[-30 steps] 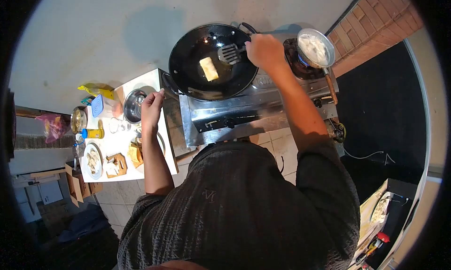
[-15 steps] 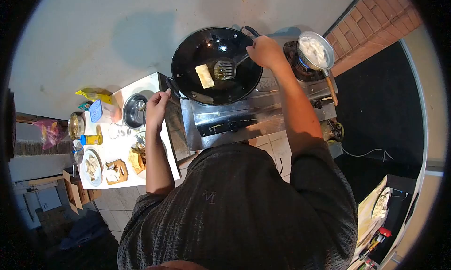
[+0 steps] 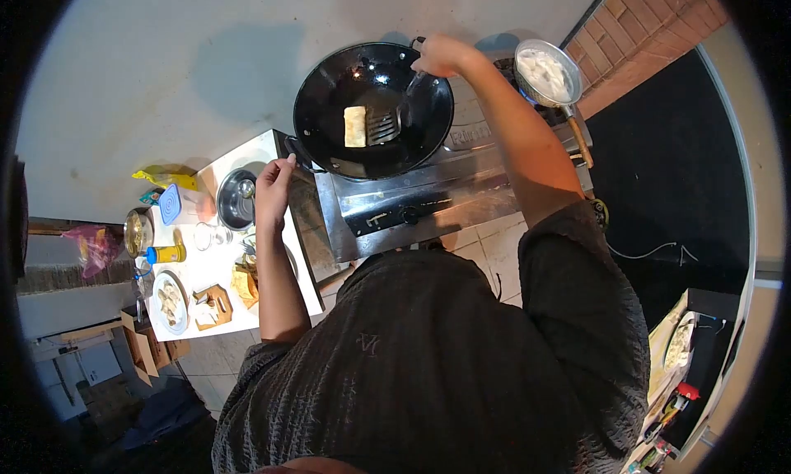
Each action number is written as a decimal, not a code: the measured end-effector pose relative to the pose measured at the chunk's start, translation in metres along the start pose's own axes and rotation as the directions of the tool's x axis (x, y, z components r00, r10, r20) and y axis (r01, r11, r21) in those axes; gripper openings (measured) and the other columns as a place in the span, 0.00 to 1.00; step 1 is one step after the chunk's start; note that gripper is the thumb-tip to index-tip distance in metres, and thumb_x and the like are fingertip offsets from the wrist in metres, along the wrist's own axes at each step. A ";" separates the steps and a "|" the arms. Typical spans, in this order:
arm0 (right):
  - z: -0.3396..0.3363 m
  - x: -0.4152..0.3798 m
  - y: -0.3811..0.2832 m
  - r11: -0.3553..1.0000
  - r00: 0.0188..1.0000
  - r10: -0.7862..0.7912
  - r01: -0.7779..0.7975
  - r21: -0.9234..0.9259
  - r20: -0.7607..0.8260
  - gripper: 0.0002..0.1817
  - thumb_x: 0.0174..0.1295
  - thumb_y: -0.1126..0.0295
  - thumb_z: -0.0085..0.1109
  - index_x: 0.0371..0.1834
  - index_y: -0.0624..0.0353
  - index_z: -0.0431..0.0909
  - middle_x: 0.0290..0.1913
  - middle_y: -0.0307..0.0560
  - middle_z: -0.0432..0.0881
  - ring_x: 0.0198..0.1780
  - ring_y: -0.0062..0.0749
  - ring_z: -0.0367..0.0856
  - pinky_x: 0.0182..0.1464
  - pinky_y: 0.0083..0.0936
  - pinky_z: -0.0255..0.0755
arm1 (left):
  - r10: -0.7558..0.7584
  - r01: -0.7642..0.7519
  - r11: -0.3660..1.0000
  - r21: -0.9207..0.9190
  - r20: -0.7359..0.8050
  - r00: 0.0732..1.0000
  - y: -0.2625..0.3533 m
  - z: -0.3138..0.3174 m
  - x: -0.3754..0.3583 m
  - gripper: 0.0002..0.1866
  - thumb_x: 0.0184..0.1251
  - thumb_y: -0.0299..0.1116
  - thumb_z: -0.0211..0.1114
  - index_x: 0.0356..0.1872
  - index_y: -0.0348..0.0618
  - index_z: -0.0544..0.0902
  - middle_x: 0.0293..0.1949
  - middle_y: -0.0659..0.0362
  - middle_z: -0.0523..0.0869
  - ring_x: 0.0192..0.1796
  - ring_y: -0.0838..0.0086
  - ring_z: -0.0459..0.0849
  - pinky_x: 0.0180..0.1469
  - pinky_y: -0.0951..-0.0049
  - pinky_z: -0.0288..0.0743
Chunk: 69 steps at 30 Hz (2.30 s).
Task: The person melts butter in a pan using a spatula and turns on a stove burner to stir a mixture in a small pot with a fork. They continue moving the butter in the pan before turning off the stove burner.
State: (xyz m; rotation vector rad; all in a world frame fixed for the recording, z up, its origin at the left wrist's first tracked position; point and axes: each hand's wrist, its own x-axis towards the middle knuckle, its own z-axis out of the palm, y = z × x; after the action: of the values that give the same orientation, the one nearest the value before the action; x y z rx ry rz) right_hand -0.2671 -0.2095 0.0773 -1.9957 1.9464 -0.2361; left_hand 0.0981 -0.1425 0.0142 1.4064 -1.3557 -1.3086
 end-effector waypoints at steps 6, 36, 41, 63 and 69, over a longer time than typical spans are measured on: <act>0.016 -0.004 0.020 0.990 1.000 0.028 -0.027 0.142 -0.004 0.19 0.51 0.57 0.61 0.23 0.66 0.78 0.18 0.52 0.76 0.23 0.36 0.74 0.30 0.32 0.69 | -0.028 0.028 1.000 -0.006 -0.067 0.997 0.010 0.001 -0.006 0.11 0.63 0.37 0.63 0.33 0.38 0.78 0.27 0.68 0.77 0.30 0.86 0.70 0.34 0.85 0.62; 0.003 -0.068 -0.075 0.946 0.838 -0.317 0.313 -0.084 -0.444 0.11 0.55 0.67 0.57 0.24 0.65 0.76 0.24 0.60 0.77 0.29 0.56 0.76 0.34 0.44 0.70 | -0.030 0.006 0.989 -0.145 -0.157 0.987 -0.002 -0.010 -0.012 0.13 0.64 0.40 0.62 0.31 0.38 0.79 0.29 0.65 0.78 0.33 0.84 0.71 0.39 0.83 0.63; 0.005 -0.067 -0.067 0.952 0.767 -0.290 0.294 -0.088 -0.572 0.11 0.56 0.67 0.56 0.24 0.64 0.77 0.20 0.59 0.76 0.26 0.56 0.76 0.31 0.44 0.70 | -0.036 0.013 0.991 -0.137 -0.166 0.985 -0.003 -0.010 -0.014 0.14 0.64 0.41 0.62 0.31 0.38 0.79 0.29 0.65 0.78 0.33 0.84 0.70 0.38 0.83 0.62; 0.022 -0.064 -0.042 0.976 0.753 -0.202 0.208 -0.065 -0.626 0.10 0.58 0.68 0.56 0.26 0.65 0.74 0.25 0.60 0.77 0.31 0.57 0.76 0.33 0.43 0.69 | -0.050 0.032 0.989 -0.144 -0.122 0.991 -0.016 -0.005 0.002 0.13 0.63 0.40 0.63 0.29 0.40 0.79 0.25 0.69 0.75 0.29 0.86 0.66 0.33 0.84 0.59; 0.035 -0.060 -0.041 0.952 0.730 -0.281 0.296 -0.082 -0.623 0.11 0.58 0.68 0.55 0.24 0.65 0.72 0.25 0.60 0.77 0.31 0.56 0.76 0.34 0.44 0.68 | -0.064 0.049 0.988 -0.144 -0.104 0.992 -0.010 -0.004 0.005 0.12 0.63 0.39 0.63 0.27 0.40 0.79 0.25 0.69 0.75 0.30 0.86 0.67 0.33 0.85 0.59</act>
State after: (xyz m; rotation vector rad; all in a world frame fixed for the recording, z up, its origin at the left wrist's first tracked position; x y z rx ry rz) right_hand -0.2189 -0.1455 0.0664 -2.4088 1.9281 -1.1401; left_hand 0.1035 -0.1467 0.0049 1.4063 -1.1363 -1.3182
